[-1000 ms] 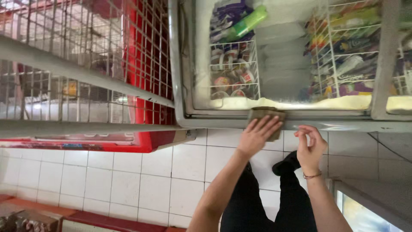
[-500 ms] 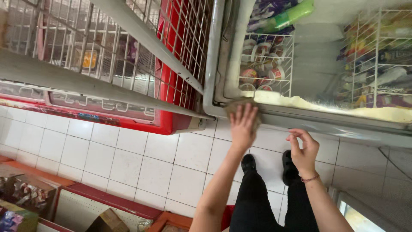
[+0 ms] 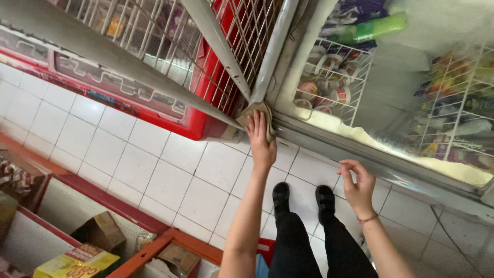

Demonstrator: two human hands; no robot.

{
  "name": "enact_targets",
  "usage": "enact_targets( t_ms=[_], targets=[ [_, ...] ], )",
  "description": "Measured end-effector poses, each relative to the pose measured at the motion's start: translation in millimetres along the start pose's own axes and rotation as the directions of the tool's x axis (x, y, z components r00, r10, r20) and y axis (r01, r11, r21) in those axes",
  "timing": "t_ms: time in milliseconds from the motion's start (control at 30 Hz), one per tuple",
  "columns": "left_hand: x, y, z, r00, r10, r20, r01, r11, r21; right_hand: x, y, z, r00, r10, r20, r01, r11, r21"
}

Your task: The person cleans the glass lid of a chest freezer using a spray bottle and a cloth. They spray the surface, wipe it down, and repeat the process on different sections of the lid.

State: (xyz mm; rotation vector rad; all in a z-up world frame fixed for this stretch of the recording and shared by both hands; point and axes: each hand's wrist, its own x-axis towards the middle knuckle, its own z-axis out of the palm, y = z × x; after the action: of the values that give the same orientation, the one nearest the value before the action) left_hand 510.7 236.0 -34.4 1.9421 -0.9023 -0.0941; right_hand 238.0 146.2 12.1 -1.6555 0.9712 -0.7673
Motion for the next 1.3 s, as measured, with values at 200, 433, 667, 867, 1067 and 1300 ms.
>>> enact_targets(
  t_ms=[200,433,667,867,1067,1300],
  targets=[
    [-62.3,86.4,74.1,0.994,-0.006,0.105,0.004,1.000,0.025,-1.7,5.8,-38.2,0.999,0.005,0.046,-0.008,0.999,0.052],
    [-114.1,147.9,84.8,0.952,-0.046,0.303,0.183,0.877,-0.443,6.2,9.1,-77.7,0.995,-0.059,0.079,0.049,0.991,0.122],
    [-153.8,193.4,13.9,0.762,-0.559,0.328,0.383,-0.019,-0.923,12.4,-15.4,-70.9,0.789,0.220,0.574,-0.385,0.905,0.181],
    [-219.5,235.8,-54.1,0.652,-0.758,-0.025,0.063,0.087,-0.994,-44.7,-68.3,-36.5,0.304,0.051,0.951,-0.595,0.790,0.148],
    [-325.1,236.6,-111.7,0.450,-0.840,-0.301,0.044,0.358,-0.933,-135.2,-117.1,24.9,0.115,0.067,0.991,-0.456,0.890,-0.007],
    [-515.4,201.9,-147.1,0.046,-0.979,-0.196,-0.059,0.193,-0.979,-267.9,-115.4,96.5,-0.188,-0.024,0.982,-0.234,0.972,-0.021]
  ],
)
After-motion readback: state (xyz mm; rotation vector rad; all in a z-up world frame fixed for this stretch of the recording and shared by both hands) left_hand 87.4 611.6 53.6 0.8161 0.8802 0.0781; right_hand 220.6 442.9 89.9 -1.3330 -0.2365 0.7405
